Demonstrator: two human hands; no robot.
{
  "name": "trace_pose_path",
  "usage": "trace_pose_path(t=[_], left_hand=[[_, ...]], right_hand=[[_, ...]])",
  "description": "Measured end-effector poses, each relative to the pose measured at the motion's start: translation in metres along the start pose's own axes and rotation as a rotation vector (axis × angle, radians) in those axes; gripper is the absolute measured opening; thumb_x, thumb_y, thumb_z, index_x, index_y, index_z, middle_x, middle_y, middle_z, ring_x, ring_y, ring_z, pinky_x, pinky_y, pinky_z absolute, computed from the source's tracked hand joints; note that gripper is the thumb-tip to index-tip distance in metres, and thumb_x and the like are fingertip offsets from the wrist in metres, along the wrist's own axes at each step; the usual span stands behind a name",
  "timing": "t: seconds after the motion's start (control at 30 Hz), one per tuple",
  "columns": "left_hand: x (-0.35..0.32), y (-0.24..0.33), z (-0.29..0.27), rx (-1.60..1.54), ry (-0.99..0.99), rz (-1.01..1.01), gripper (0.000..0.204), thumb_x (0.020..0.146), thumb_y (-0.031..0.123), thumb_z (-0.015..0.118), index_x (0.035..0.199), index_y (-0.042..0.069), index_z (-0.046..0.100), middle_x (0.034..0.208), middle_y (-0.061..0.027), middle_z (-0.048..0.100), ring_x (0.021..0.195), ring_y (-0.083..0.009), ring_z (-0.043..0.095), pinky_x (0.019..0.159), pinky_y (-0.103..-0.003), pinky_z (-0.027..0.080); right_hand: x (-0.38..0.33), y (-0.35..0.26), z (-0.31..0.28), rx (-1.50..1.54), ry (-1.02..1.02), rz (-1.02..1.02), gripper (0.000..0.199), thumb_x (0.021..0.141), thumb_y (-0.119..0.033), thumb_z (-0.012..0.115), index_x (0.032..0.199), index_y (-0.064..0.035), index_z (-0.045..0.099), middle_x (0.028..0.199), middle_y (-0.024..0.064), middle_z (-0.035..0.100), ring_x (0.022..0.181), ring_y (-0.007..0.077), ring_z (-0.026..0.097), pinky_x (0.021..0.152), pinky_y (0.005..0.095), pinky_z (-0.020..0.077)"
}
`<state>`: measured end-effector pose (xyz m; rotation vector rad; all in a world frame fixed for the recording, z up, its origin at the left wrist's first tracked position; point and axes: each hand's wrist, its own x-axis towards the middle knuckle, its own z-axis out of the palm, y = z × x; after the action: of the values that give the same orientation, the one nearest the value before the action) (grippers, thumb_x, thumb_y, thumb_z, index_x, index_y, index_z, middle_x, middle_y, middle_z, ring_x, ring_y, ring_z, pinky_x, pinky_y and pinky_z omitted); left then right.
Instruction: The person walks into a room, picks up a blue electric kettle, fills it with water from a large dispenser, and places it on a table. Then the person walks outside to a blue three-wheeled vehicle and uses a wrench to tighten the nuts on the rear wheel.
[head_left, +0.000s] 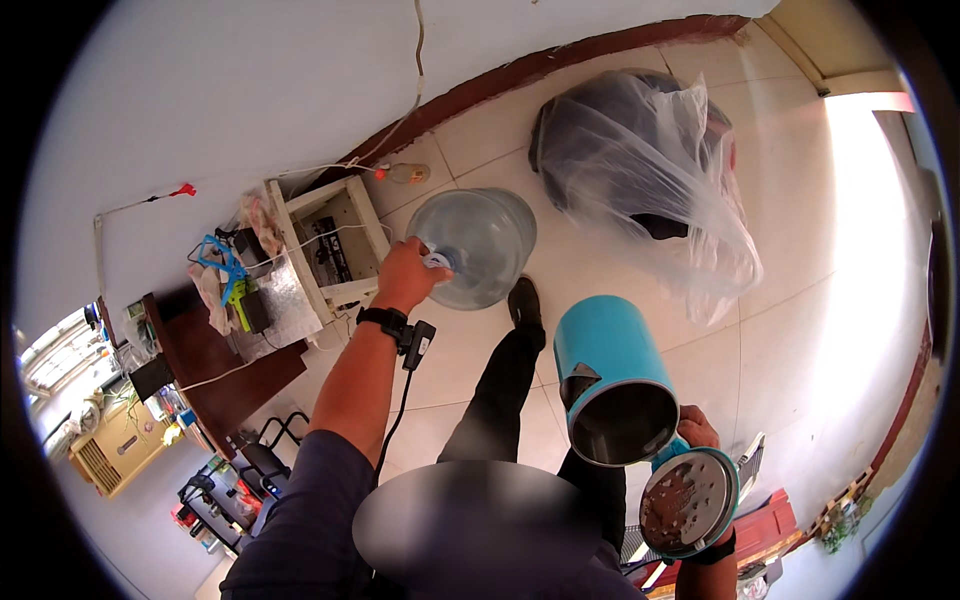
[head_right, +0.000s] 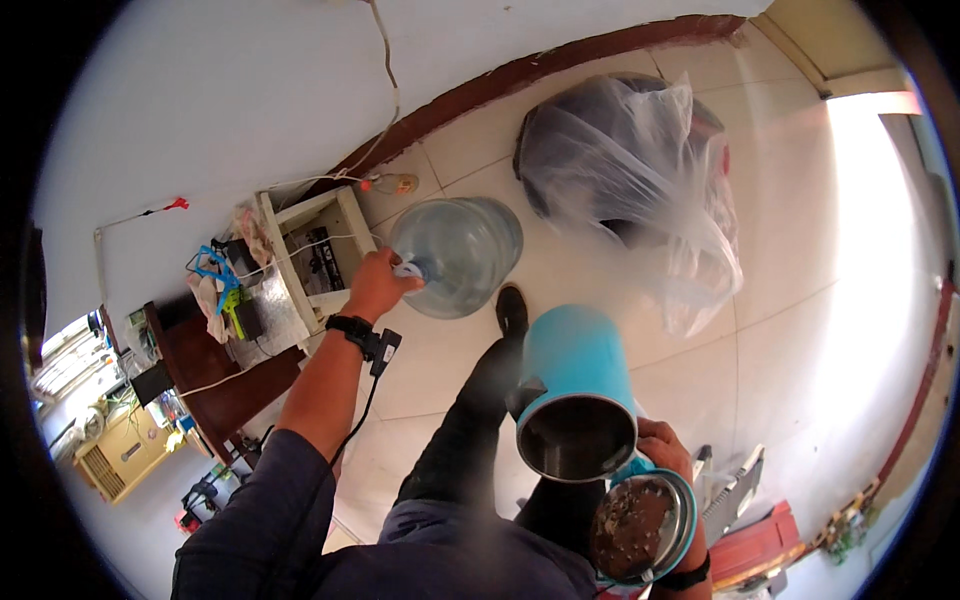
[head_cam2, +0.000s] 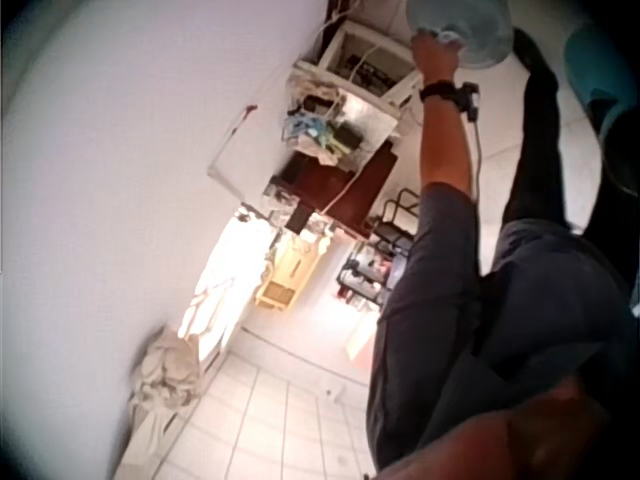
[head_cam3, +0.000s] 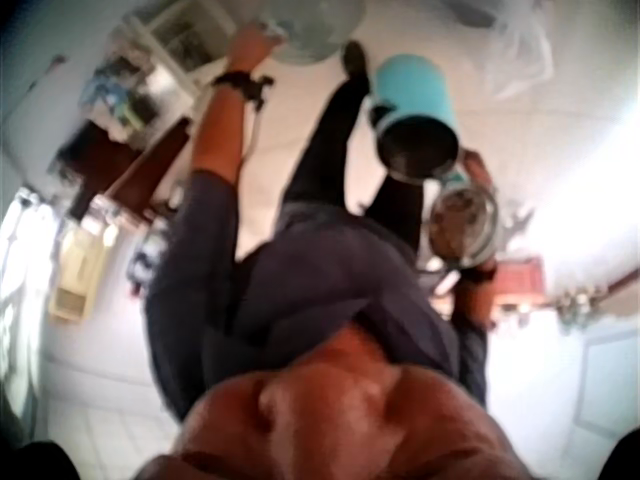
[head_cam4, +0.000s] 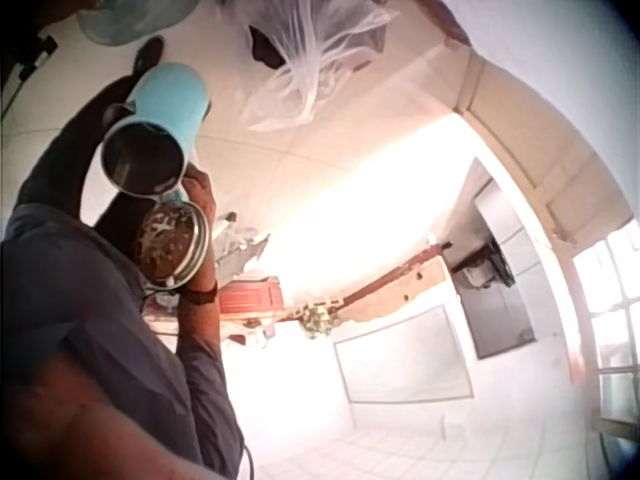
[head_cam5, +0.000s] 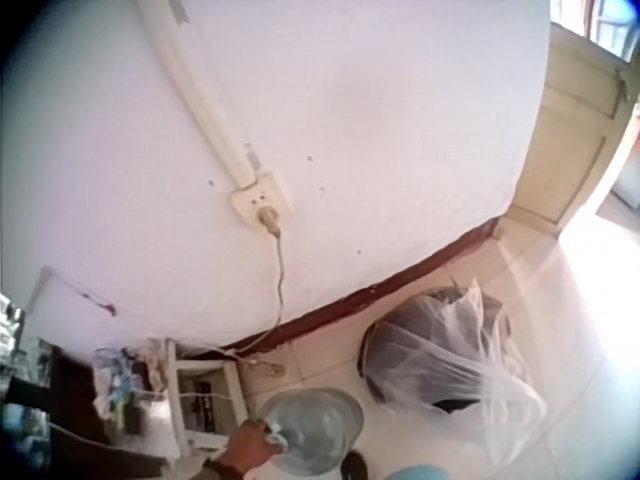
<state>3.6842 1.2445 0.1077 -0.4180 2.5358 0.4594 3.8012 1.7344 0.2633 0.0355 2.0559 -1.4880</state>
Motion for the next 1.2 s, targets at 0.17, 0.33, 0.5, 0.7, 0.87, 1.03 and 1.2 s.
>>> trace_pose_path(t=[0.17, 0.33, 0.5, 0.7, 0.87, 1.03, 1.2], left_hand=[[-0.002, 0.003, 0.001, 0.026, 0.022, -0.006, 0.057, 0.063, 0.035, 0.088, 0.099, -0.002, 0.064, 0.096, -0.022, 0.067, 0.089, -0.0367, 0.066, 0.078, -0.044, 0.053], [0.0, 0.002, 0.0, 0.036, 0.03, -0.013, 0.056, 0.063, 0.033, 0.088, 0.098, -0.003, 0.064, 0.096, -0.0213, 0.068, 0.088, -0.036, 0.067, 0.077, -0.043, 0.053], [0.001, 0.003, -0.002, 0.025, -0.071, -0.103, 0.058, 0.066, 0.036, 0.088, 0.106, 0.003, 0.062, 0.106, -0.0185, 0.061, 0.097, -0.035, 0.064, 0.084, -0.043, 0.053], [-0.004, 0.015, -0.002, 0.081, 0.076, -0.063, 0.055, 0.064, 0.033, 0.088, 0.099, -0.002, 0.063, 0.096, -0.0204, 0.068, 0.088, -0.036, 0.068, 0.077, -0.043, 0.054], [-0.015, 0.02, 0.001, 0.094, 0.131, -0.069, 0.048, 0.07, 0.03, 0.085, 0.1, 0.0, 0.064, 0.098, -0.0207, 0.068, 0.088, -0.0372, 0.067, 0.076, -0.045, 0.054], [-0.034, 0.006, 0.012, 0.02, 0.181, -0.086, 0.033, 0.077, 0.023, 0.08, 0.099, 0.002, 0.065, 0.098, -0.0196, 0.068, 0.086, -0.0364, 0.067, 0.075, -0.044, 0.053], [-0.102, 0.016, 0.015, -0.156, 0.117, -0.13, 0.03, 0.081, 0.024, 0.076, 0.1, 0.003, 0.067, 0.092, -0.0168, 0.068, 0.086, -0.0317, 0.066, 0.076, -0.041, 0.052]], right_hand=[[-0.007, 0.012, 0.001, -0.006, 0.011, 0.022, 0.012, 0.08, -0.012, 0.071, 0.086, -0.0029, 0.066, 0.107, 0.0162, 0.066, 0.101, 0.0282, 0.064, 0.089, 0.0338, 0.0481], [-0.006, 0.009, 0.002, 0.004, 0.01, 0.042, 0.014, 0.081, -0.014, 0.073, 0.087, -0.0028, 0.067, 0.107, 0.0171, 0.066, 0.102, 0.0287, 0.064, 0.089, 0.0351, 0.0481], [-0.007, 0.023, -0.002, 0.014, -0.011, -0.017, 0.016, 0.081, -0.015, 0.073, 0.087, -0.0015, 0.067, 0.109, 0.0192, 0.065, 0.103, 0.0293, 0.063, 0.092, 0.036, 0.0468], [-0.01, 0.032, -0.005, 0.052, 0.009, 0.005, 0.016, 0.081, -0.015, 0.073, 0.087, -0.0011, 0.067, 0.109, 0.0192, 0.065, 0.105, 0.0294, 0.062, 0.093, 0.0361, 0.046], [-0.006, 0.025, -0.011, 0.103, 0.029, -0.07, 0.015, 0.08, -0.014, 0.074, 0.085, -0.0013, 0.067, 0.11, 0.0191, 0.066, 0.102, 0.0285, 0.064, 0.092, 0.0361, 0.0471], [-0.009, 0.022, -0.023, -0.057, -0.073, -0.084, 0.022, 0.087, -0.016, 0.068, 0.105, -0.0033, 0.067, 0.118, 0.0176, 0.065, 0.103, 0.0265, 0.065, 0.09, 0.0352, 0.0517], [-0.033, 0.008, -0.017, -0.066, -0.098, -0.045, 0.028, 0.091, -0.019, 0.063, 0.115, -0.005, 0.062, 0.125, 0.0168, 0.061, 0.106, 0.0268, 0.064, 0.09, 0.036, 0.0536]])
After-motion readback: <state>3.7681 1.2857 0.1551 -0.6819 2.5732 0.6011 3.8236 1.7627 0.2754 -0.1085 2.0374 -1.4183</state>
